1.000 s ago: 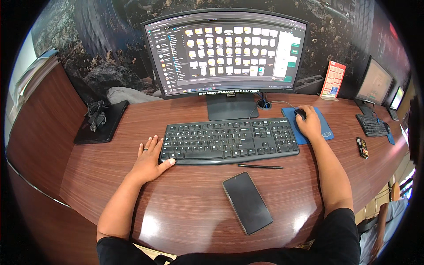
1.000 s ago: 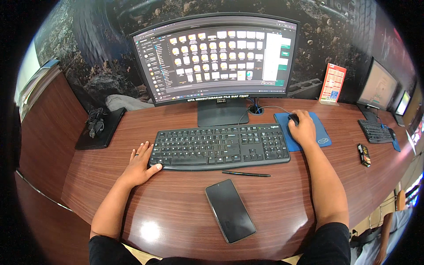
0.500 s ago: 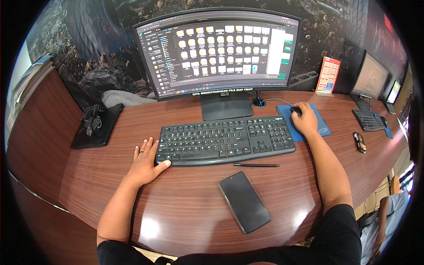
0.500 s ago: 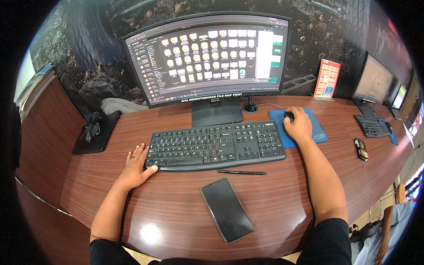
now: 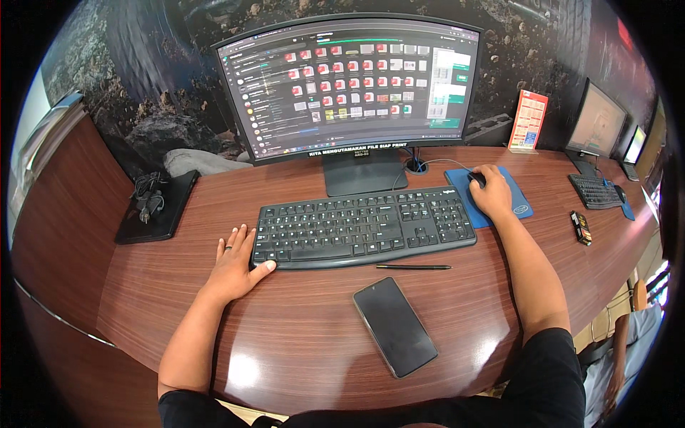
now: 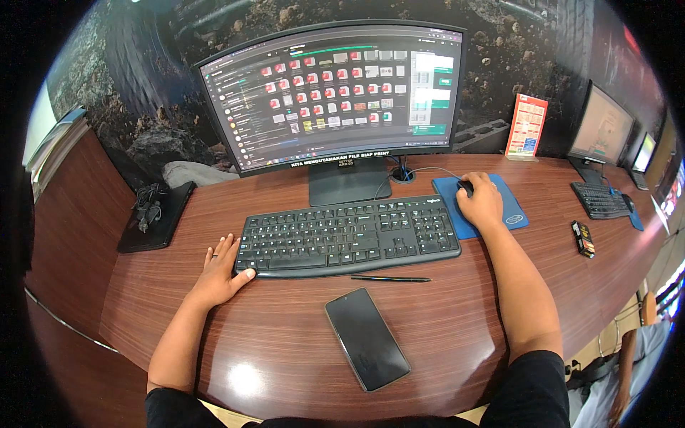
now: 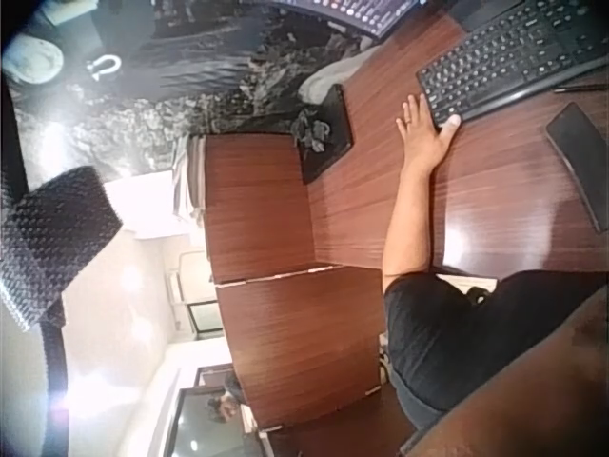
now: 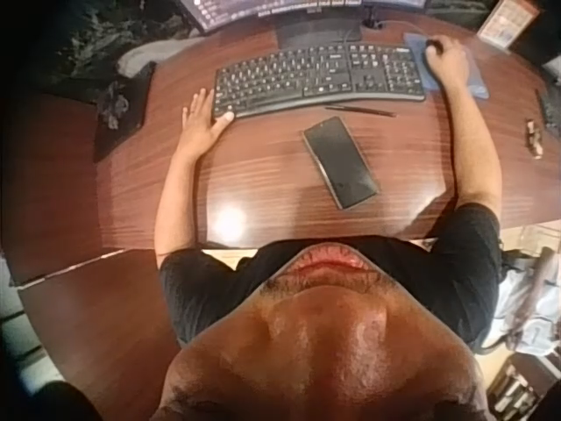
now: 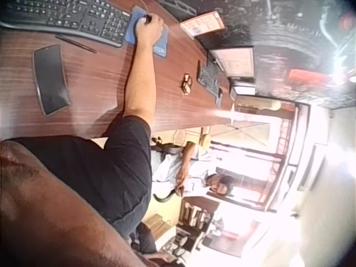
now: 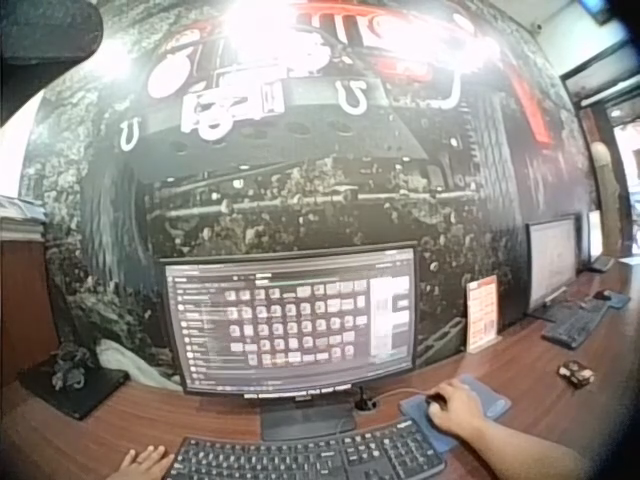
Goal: Use a computer to browse files and edit a graphic illustration.
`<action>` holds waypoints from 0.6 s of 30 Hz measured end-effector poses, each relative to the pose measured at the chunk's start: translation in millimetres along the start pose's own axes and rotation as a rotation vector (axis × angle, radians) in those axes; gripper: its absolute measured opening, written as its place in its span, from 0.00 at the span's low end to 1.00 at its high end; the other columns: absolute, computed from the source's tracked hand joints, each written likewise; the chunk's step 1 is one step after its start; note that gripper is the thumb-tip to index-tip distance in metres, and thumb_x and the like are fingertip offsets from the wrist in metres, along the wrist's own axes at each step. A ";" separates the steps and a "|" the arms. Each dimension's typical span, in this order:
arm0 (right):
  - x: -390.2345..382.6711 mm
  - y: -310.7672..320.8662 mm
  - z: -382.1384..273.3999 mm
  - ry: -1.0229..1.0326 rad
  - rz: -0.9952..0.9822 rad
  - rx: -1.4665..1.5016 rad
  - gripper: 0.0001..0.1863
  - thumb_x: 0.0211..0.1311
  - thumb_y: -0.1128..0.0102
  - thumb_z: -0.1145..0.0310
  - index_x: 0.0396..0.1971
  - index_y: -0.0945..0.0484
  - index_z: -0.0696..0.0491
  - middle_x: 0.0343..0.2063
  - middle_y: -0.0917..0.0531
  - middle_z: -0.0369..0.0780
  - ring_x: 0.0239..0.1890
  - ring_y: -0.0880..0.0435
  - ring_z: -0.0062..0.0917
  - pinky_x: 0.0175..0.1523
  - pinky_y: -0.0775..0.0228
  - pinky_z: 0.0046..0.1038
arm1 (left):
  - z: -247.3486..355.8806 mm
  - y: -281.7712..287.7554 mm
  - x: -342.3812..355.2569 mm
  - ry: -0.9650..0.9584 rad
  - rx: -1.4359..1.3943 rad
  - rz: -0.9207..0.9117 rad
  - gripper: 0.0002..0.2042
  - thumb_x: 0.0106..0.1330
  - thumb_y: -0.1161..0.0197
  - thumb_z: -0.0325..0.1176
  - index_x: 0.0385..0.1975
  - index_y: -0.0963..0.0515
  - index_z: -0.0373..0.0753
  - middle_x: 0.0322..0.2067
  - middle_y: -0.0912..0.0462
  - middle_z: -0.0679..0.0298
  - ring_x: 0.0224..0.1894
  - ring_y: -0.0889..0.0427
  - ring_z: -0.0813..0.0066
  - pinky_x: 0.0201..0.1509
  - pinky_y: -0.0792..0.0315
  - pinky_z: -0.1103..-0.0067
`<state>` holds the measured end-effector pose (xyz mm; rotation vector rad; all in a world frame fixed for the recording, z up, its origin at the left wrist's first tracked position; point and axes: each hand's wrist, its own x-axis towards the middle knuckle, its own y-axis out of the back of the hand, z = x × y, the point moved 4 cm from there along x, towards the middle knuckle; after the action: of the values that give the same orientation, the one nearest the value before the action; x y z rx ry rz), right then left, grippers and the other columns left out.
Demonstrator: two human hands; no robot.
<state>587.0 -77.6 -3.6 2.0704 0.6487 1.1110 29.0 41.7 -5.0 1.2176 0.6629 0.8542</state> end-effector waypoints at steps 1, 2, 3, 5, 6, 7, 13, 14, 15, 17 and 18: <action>0.1 0.2 -0.2 0.004 0.011 0.004 0.17 0.57 0.38 0.65 0.47 0.16 0.51 0.53 0.17 0.42 0.55 0.19 0.43 0.61 0.27 0.41 | 0.4 0.0 0.3 -0.002 -0.001 0.002 0.47 0.67 0.43 0.66 0.76 0.44 0.35 0.76 0.48 0.37 0.80 0.55 0.43 0.81 0.64 0.51; 0.0 0.8 -0.5 0.008 0.021 0.008 0.17 0.57 0.38 0.65 0.47 0.17 0.51 0.52 0.17 0.43 0.54 0.19 0.43 0.61 0.27 0.42 | 0.9 0.5 -0.2 -0.004 -0.001 0.003 0.47 0.67 0.43 0.66 0.76 0.43 0.35 0.76 0.48 0.37 0.80 0.55 0.43 0.81 0.64 0.51; 0.3 0.8 -0.1 0.008 0.023 0.009 0.17 0.57 0.38 0.65 0.47 0.17 0.51 0.52 0.17 0.43 0.54 0.19 0.43 0.61 0.27 0.42 | 0.9 0.8 -0.6 -0.004 0.000 0.004 0.47 0.67 0.43 0.66 0.76 0.43 0.35 0.76 0.48 0.37 0.80 0.55 0.43 0.81 0.64 0.51; 0.8 2.3 -0.8 0.016 0.052 0.015 0.16 0.58 0.38 0.65 0.46 0.17 0.52 0.51 0.17 0.43 0.54 0.18 0.44 0.60 0.27 0.42 | -0.1 0.9 -1.6 -0.007 0.000 0.008 0.46 0.68 0.43 0.66 0.76 0.43 0.35 0.75 0.47 0.37 0.80 0.55 0.43 0.81 0.63 0.50; 0.2 3.4 -2.6 0.018 0.053 0.015 0.16 0.58 0.38 0.65 0.46 0.17 0.52 0.51 0.17 0.43 0.54 0.18 0.44 0.60 0.27 0.42 | -1.0 0.8 -2.6 -0.007 0.000 0.010 0.46 0.68 0.43 0.66 0.76 0.43 0.35 0.75 0.47 0.37 0.80 0.55 0.43 0.81 0.63 0.50; -0.8 4.8 -4.9 0.008 0.045 0.008 0.16 0.58 0.38 0.65 0.45 0.17 0.52 0.51 0.17 0.43 0.53 0.18 0.44 0.60 0.26 0.42 | -1.7 1.1 -3.9 -0.010 -0.001 0.018 0.46 0.67 0.43 0.66 0.76 0.43 0.35 0.76 0.47 0.37 0.80 0.54 0.43 0.81 0.63 0.50; -0.7 0.7 -0.5 -0.002 0.017 -0.020 0.16 0.57 0.37 0.65 0.45 0.17 0.52 0.51 0.17 0.43 0.52 0.18 0.44 0.60 0.26 0.43 | -1.0 0.0 -1.1 -0.014 0.006 0.011 0.47 0.67 0.43 0.66 0.76 0.43 0.35 0.76 0.47 0.38 0.80 0.54 0.44 0.81 0.63 0.50; -0.3 0.9 -0.3 0.001 0.013 -0.027 0.16 0.57 0.37 0.65 0.45 0.17 0.52 0.51 0.17 0.43 0.53 0.18 0.44 0.60 0.27 0.43 | -0.8 0.4 -1.3 -0.015 0.005 0.013 0.47 0.67 0.43 0.67 0.76 0.43 0.35 0.76 0.47 0.38 0.80 0.55 0.44 0.81 0.63 0.50; -0.4 0.7 0.3 0.000 0.014 -0.027 0.16 0.57 0.37 0.65 0.45 0.17 0.52 0.51 0.17 0.43 0.53 0.18 0.44 0.60 0.27 0.43 | -0.7 0.4 -1.2 -0.016 0.005 0.013 0.47 0.67 0.43 0.67 0.76 0.43 0.35 0.76 0.47 0.38 0.80 0.55 0.44 0.81 0.63 0.50; -0.2 0.2 0.7 -0.002 0.015 -0.024 0.16 0.57 0.38 0.64 0.46 0.17 0.52 0.51 0.17 0.43 0.53 0.18 0.44 0.60 0.27 0.43 | -0.8 0.1 -1.1 -0.009 0.008 0.007 0.47 0.67 0.43 0.67 0.76 0.43 0.36 0.76 0.48 0.39 0.80 0.55 0.44 0.81 0.64 0.50; 0.0 0.6 -0.1 -0.002 0.016 -0.023 0.16 0.57 0.38 0.64 0.46 0.17 0.52 0.51 0.17 0.43 0.53 0.18 0.44 0.60 0.27 0.43 | -0.9 0.3 -1.2 -0.009 0.009 0.008 0.47 0.67 0.43 0.67 0.76 0.43 0.36 0.76 0.48 0.39 0.80 0.55 0.44 0.81 0.64 0.50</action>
<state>586.9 -77.9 -3.1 2.0604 0.6166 1.1197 27.6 41.2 -4.9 1.2323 0.6557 0.8523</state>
